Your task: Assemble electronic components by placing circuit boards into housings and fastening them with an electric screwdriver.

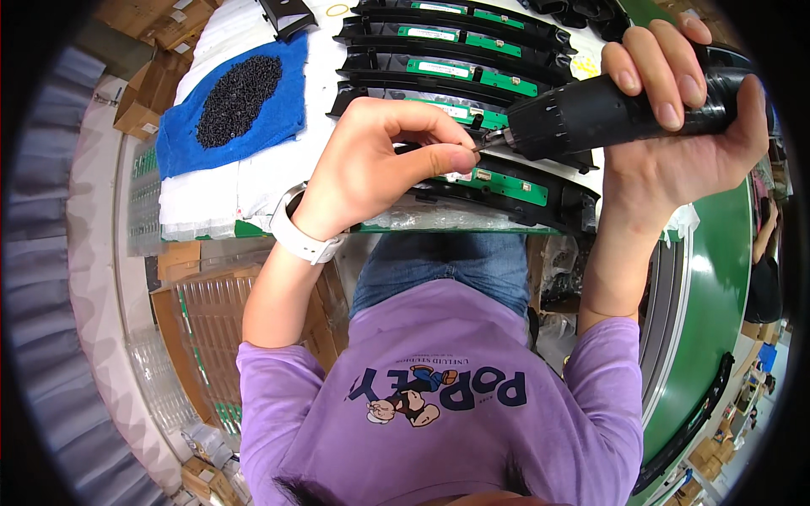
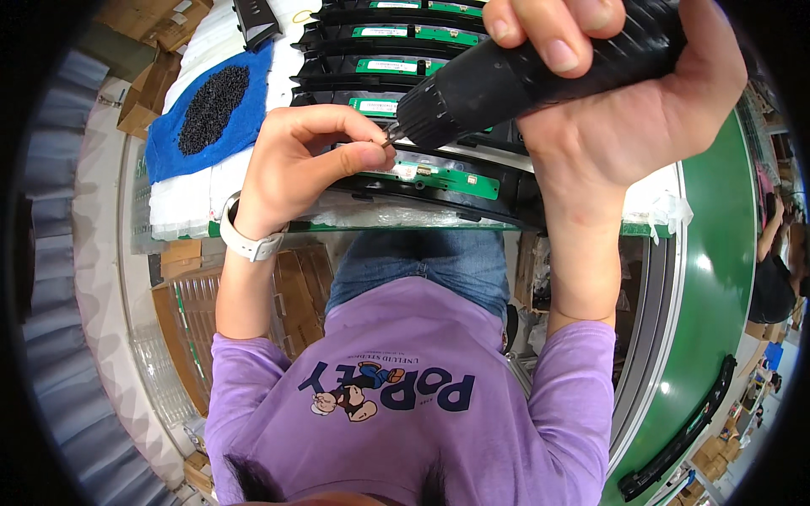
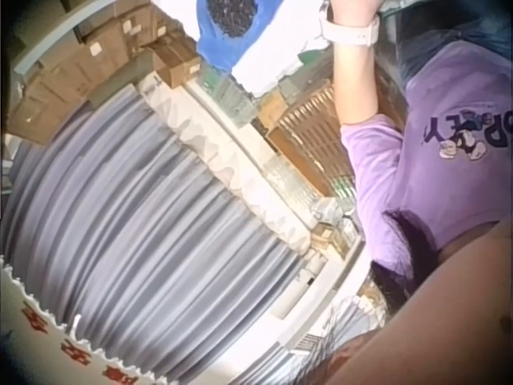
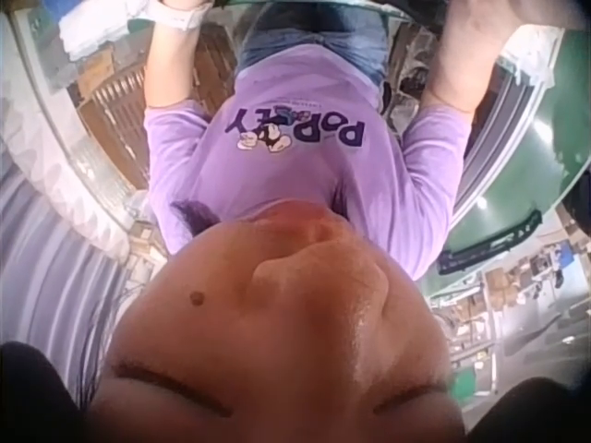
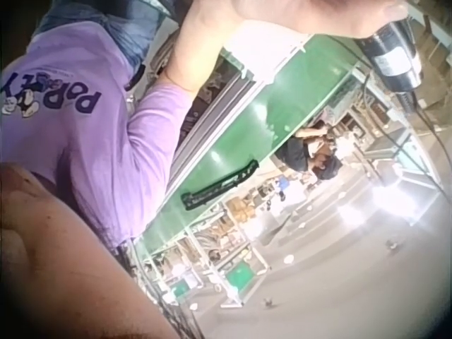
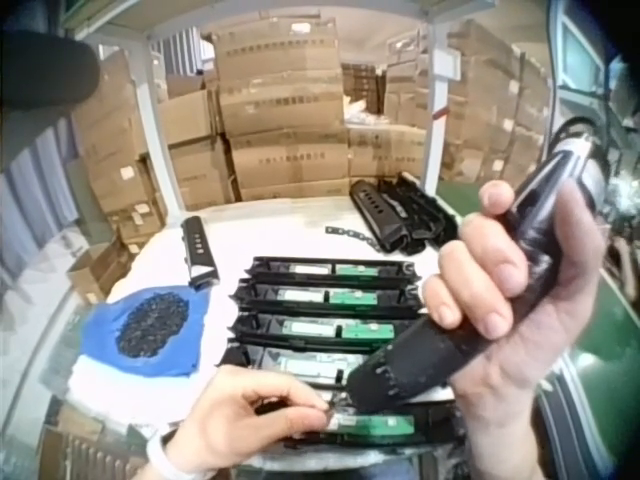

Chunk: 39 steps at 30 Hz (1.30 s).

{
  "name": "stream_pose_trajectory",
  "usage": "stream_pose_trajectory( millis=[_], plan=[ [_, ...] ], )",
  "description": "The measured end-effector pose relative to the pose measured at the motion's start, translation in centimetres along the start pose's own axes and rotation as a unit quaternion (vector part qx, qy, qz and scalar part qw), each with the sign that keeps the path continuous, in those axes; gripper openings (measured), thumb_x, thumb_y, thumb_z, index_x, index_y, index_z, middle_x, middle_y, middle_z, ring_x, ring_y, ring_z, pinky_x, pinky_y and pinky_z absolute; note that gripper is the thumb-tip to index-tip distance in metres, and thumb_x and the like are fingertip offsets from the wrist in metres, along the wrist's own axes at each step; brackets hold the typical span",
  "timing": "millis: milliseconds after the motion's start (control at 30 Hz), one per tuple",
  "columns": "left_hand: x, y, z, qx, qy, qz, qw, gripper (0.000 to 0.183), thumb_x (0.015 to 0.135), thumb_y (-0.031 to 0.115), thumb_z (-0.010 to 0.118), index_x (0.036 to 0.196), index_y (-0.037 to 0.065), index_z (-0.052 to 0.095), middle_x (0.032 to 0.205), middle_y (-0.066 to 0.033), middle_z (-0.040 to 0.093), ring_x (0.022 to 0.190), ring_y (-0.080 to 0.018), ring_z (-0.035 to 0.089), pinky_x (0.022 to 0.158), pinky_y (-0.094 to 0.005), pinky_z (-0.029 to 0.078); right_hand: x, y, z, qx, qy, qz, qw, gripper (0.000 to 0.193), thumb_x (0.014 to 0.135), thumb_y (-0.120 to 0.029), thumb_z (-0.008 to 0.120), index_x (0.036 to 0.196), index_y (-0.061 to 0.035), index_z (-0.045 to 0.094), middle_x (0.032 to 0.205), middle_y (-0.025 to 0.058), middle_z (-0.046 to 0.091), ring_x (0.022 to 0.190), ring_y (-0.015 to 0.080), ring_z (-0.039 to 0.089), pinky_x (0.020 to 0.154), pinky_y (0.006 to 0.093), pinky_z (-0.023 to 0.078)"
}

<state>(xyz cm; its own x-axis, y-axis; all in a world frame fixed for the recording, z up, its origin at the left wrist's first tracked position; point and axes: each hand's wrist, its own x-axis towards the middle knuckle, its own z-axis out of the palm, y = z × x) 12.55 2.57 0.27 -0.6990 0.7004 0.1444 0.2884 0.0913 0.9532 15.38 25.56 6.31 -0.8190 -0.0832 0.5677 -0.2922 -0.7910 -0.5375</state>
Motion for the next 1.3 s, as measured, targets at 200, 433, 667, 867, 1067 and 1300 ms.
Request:
stream_pose_trajectory(
  millis=[200, 433, 667, 867, 1067, 1300],
  plan=[
    [-0.2, -0.3, 1.2, -0.08, 0.029, 0.039, 0.996, 0.007, 0.082, 0.005, 0.068, 0.084, -0.002, 0.069, 0.079, -0.0066, 0.068, 0.073, -0.0094, 0.061, 0.068, -0.0235, 0.049, -0.9, 2.0, 2.2, 0.067, 0.19, -0.074, 0.977, 0.043, 0.085, -0.037, 0.066, 0.097, 0.001, 0.051, 0.06, 0.0042, 0.051, 0.042, 0.0149, 0.044, 0.041, 0.0294, 0.038],
    [0.0, -1.1, 1.4, 0.237, 0.109, 0.241, 0.935, 0.005, 0.076, 0.004, 0.067, 0.079, 0.003, 0.063, 0.069, -0.0071, 0.06, 0.072, -0.0261, 0.057, 0.062, -0.0352, 0.047, -1.6, -0.9, -1.5, -0.133, -0.059, 0.051, 0.988, 0.051, 0.085, -0.043, 0.055, 0.112, -0.0004, 0.046, 0.066, -0.0031, 0.045, 0.051, 0.006, 0.043, 0.059, 0.0247, 0.036],
    [-1.1, -1.7, 2.1, 0.387, 0.034, 0.248, 0.887, 0.017, 0.071, 0.004, 0.071, 0.086, 0.004, 0.063, 0.077, -0.0059, 0.064, 0.084, -0.0238, 0.061, 0.067, -0.0339, 0.048, -2.3, 0.3, -1.6, -0.179, -0.073, 0.077, 0.978, 0.055, 0.085, -0.047, 0.055, 0.113, -0.0009, 0.046, 0.065, -0.0033, 0.045, 0.049, 0.0067, 0.042, 0.058, 0.0252, 0.037],
    [-0.8, -2.2, 2.1, 0.359, 0.024, 0.245, 0.9, 0.016, 0.072, 0.003, 0.07, 0.086, 0.002, 0.062, 0.078, -0.0075, 0.062, 0.081, -0.0249, 0.06, 0.067, -0.0345, 0.048, -2.1, 1.3, 0.8, -0.208, -0.011, 0.089, 0.974, 0.047, 0.083, -0.041, 0.062, 0.103, -0.0005, 0.047, 0.063, 0.0018, 0.048, 0.048, 0.0107, 0.044, 0.051, 0.0263, 0.038],
    [-1.1, -2.2, 2.8, 0.345, 0.039, 0.26, 0.901, 0.014, 0.073, 0.003, 0.069, 0.082, 0.001, 0.059, 0.074, -0.0082, 0.057, 0.074, -0.0266, 0.057, 0.063, -0.0352, 0.047, -2.5, 3.7, 0.9, -0.089, -0.054, 0.099, 0.99, 0.052, 0.069, -0.026, 0.083, 0.095, 0.005, 0.051, 0.064, 0.0124, 0.056, 0.055, 0.0214, 0.054, 0.051, 0.0301, 0.043],
    [-0.7, -2.6, 2.7, 0.331, 0.058, 0.228, 0.914, 0.006, 0.081, 0.005, 0.064, 0.082, 0.002, 0.058, 0.072, -0.01, 0.055, 0.072, -0.0277, 0.056, 0.061, -0.0356, 0.046, -2.0, 3.0, 0.4, -0.232, -0.155, 0.098, 0.955, 0.041, 0.082, -0.036, 0.063, 0.096, -0.0042, 0.042, 0.063, 0.0006, 0.047, 0.044, 0.0084, 0.041, 0.044, 0.0235, 0.035]
  ],
)
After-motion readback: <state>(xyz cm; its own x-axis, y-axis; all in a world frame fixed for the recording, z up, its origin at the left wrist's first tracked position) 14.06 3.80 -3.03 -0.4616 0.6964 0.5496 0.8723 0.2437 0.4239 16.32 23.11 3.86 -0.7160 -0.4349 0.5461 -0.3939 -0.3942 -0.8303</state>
